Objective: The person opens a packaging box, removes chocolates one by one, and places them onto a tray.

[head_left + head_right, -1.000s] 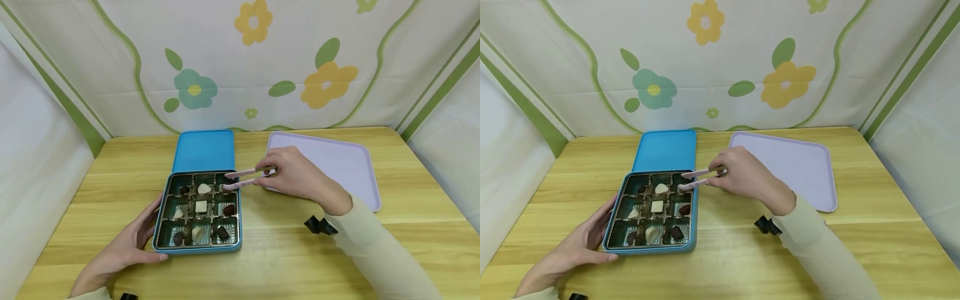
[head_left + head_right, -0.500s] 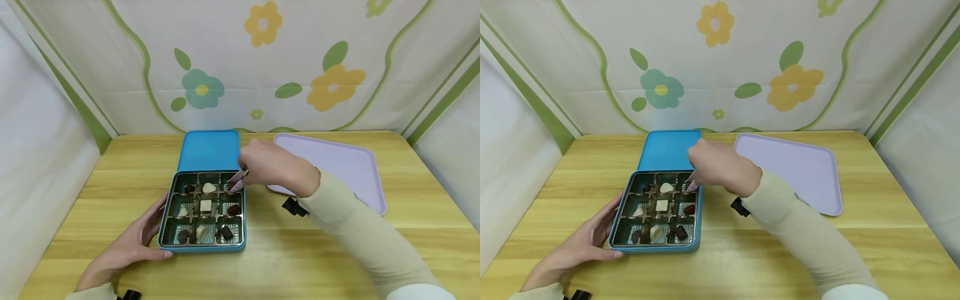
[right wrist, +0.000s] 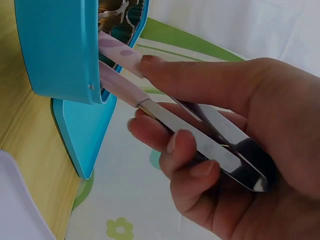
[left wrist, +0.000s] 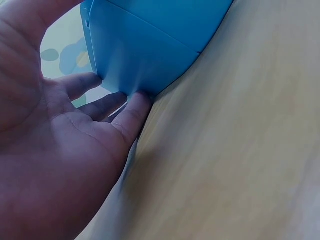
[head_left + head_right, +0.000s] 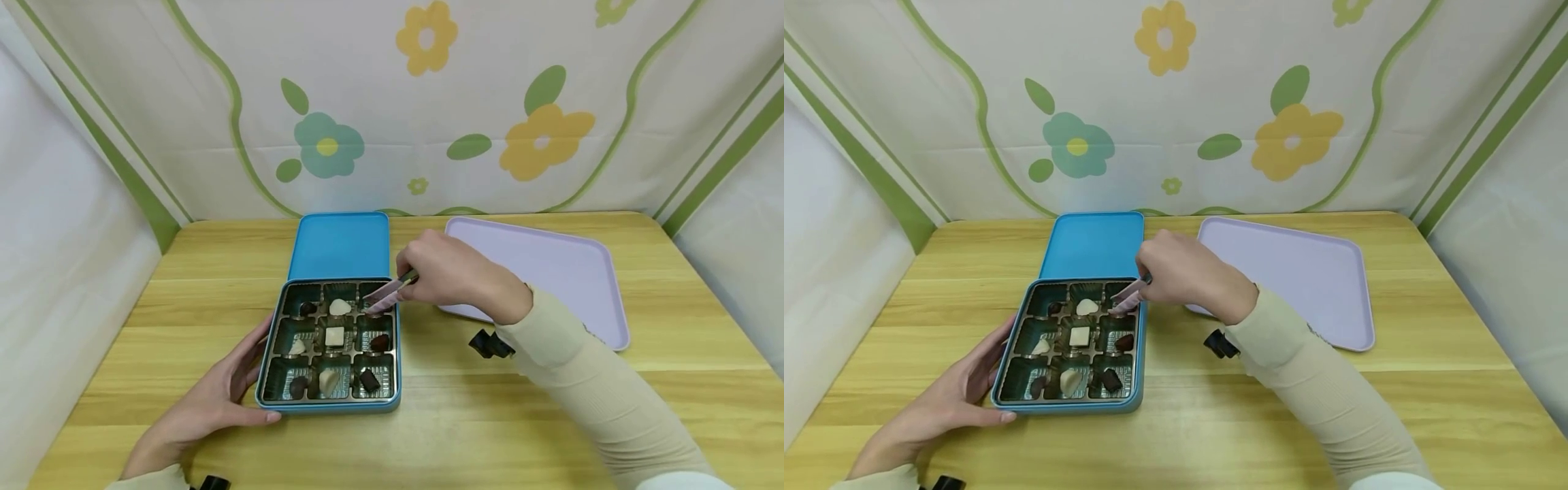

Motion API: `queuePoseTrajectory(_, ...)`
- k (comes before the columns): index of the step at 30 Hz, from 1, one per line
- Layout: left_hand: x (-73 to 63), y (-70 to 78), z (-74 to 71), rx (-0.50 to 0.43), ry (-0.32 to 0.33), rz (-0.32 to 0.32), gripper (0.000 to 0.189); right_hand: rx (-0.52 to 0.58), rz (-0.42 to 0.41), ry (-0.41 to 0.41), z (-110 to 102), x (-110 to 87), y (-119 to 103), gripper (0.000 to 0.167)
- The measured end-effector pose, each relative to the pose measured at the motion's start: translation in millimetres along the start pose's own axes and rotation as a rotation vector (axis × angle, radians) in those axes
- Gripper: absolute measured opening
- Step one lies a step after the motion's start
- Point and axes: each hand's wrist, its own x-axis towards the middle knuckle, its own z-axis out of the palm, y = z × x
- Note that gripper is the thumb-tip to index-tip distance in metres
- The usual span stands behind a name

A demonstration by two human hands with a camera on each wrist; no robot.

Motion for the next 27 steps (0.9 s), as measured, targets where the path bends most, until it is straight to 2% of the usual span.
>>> queuePoseTrajectory(5,1.6,-0.9,-0.9,-0.001,-0.005,0.002,0.127,0.022,-0.018,0.03,2,-1.6,4,0.011)
queuePoseTrajectory(12,1.8,-0.9,-1.5,0.028,-0.007,0.018,0.127,0.05,-0.002,0.093,7,-10.9,11,0.013)
queuePoseTrajectory(20,1.8,-1.9,-3.6,0.065,-0.005,0.04,0.127,0.238,0.009,0.262,26,-34.3,28,0.006)
queuePoseTrajectory(27,3.1,-5.2,-5.4,0.062,-0.004,0.068,0.127,0.385,0.107,0.36,50,-47.9,39,0.007)
